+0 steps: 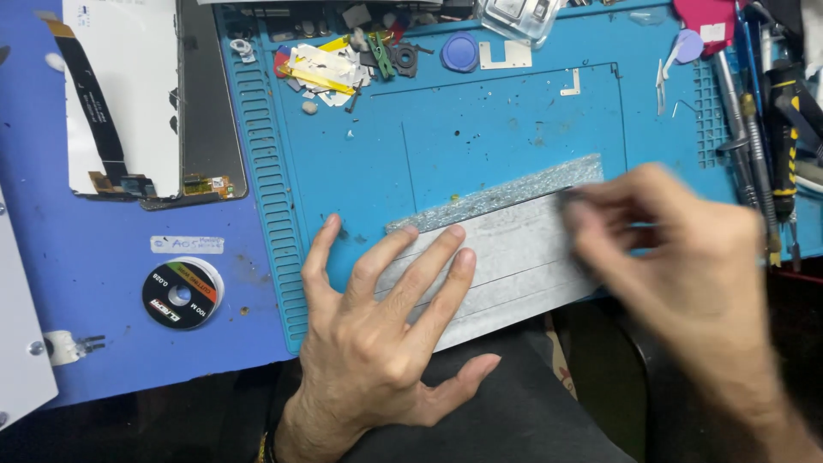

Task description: Applying and trimming adhesive strips on a mobile phone screen component using a razor blade

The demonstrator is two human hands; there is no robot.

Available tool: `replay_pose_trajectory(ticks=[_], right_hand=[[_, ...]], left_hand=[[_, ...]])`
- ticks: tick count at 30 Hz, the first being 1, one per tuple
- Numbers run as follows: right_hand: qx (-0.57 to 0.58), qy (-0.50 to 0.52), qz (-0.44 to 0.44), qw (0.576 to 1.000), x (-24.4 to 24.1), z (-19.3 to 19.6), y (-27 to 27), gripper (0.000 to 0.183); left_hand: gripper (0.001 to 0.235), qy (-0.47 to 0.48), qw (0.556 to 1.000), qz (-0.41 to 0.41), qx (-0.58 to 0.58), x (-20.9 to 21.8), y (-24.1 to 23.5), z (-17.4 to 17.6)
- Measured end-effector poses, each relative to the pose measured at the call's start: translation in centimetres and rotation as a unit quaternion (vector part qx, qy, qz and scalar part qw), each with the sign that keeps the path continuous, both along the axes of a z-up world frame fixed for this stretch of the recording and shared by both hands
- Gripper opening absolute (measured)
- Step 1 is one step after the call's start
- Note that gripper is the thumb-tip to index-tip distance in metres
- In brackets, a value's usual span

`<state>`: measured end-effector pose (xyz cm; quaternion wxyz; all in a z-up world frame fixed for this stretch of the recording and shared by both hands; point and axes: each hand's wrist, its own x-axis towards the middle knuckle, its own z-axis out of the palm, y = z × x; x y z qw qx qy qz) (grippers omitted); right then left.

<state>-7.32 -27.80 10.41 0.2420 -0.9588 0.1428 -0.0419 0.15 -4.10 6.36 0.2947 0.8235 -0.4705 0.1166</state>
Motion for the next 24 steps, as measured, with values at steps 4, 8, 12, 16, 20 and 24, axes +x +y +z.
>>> replay_pose_trajectory(ticks=[4, 8, 12, 16, 20, 24], right_hand=[[0.121, -0.031, -0.139, 0.982, 0.7, 0.7, 0.7, 0.011], [0.081, -0.049, 0.068, 0.993, 1.7, -0.5, 2.8, 0.009], [0.012, -0.022, -0.075, 0.997, -1.2, -0.1, -1.5, 0.006], [0.087, -0.053, -0.068, 0.992, 1.1, 0.1, 3.0, 0.011], [0.061, -0.045, 0.057, 0.996, 1.1, -0.3, 2.2, 0.007], [0.098, -0.022, -0.174, 0.980, -0.1, 1.5, 0.9, 0.005]], left_hand=[[0.062, 0.005, 1.000, -0.001, -0.008, 0.1, -0.1, 0.0], [0.058, 0.010, 1.000, -0.009, -0.008, 0.0, 0.2, 0.2], [0.057, 0.041, 0.998, -0.025, -0.037, 0.2, 0.2, 0.0], [0.056, 0.062, 0.997, -0.039, -0.039, 0.3, 0.5, 0.2], [0.048, 0.077, 0.993, -0.063, -0.069, 0.3, 0.4, -0.1], [0.045, 0.064, 0.992, -0.058, -0.095, 0.2, 0.6, -0.1]])
